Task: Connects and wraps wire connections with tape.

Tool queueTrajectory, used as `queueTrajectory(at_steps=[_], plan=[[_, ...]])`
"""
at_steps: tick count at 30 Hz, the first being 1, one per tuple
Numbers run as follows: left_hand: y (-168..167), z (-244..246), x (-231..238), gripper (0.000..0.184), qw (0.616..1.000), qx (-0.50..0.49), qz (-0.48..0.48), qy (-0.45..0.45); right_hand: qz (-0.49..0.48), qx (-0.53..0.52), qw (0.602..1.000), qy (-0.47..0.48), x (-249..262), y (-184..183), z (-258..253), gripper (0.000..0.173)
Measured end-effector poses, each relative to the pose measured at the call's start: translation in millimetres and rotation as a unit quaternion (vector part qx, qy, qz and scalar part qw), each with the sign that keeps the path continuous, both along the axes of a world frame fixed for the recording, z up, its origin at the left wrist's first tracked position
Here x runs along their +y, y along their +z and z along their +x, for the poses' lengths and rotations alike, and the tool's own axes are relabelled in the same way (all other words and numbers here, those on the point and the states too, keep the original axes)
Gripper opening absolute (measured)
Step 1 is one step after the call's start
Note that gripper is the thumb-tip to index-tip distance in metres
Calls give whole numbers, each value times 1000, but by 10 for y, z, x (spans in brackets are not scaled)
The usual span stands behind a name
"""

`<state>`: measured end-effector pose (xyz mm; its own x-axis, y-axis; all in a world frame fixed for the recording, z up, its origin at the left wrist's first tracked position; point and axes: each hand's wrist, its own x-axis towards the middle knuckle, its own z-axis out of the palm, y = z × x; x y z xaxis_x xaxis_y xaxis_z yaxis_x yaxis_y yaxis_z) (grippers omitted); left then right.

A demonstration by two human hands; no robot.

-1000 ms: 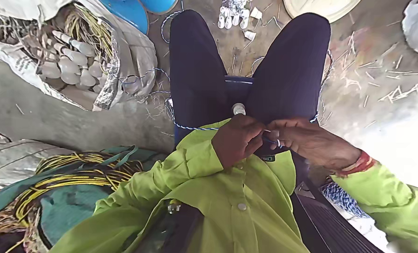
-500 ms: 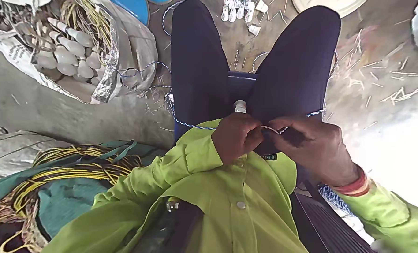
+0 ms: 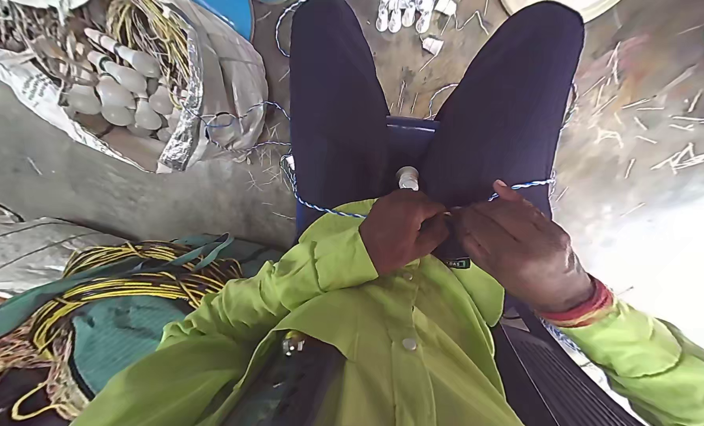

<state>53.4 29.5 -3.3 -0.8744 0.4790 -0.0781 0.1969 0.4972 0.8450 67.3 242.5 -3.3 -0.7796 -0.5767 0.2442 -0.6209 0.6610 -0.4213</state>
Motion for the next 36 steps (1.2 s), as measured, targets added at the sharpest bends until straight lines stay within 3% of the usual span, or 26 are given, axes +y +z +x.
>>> queueTrajectory(at_steps=[4,7,12,14,16,20,25,29,36], plan=[[4,-10,4,15,1000,-6,2,-5,-20,-13,1000,7,5,1,-24,14],[-27,-2,4,13,1000,4,29,-4,-88,-131,987,-38,7,33,-67,21],[-13,25,39,13,997,62,41,-13,-229,-421,868,-129,56,-15,-96,21],[-4,41,59,15,996,85,35,-6,-243,-464,841,-137,40,-21,-107,27],[-9,49,62,16,995,96,42,2,-231,-469,839,-147,34,-20,-122,31],[-26,30,32,16,995,84,55,20,-222,-392,880,-151,81,17,-134,28],[-3,35,21,13,997,36,62,41,-143,-126,978,-81,73,11,14,25],[21,20,20,13,998,2,55,36,-109,19,993,-38,47,-105,95,6],[58,-13,1,14,996,-70,45,37,-64,59,996,1,75,-150,92,15]])
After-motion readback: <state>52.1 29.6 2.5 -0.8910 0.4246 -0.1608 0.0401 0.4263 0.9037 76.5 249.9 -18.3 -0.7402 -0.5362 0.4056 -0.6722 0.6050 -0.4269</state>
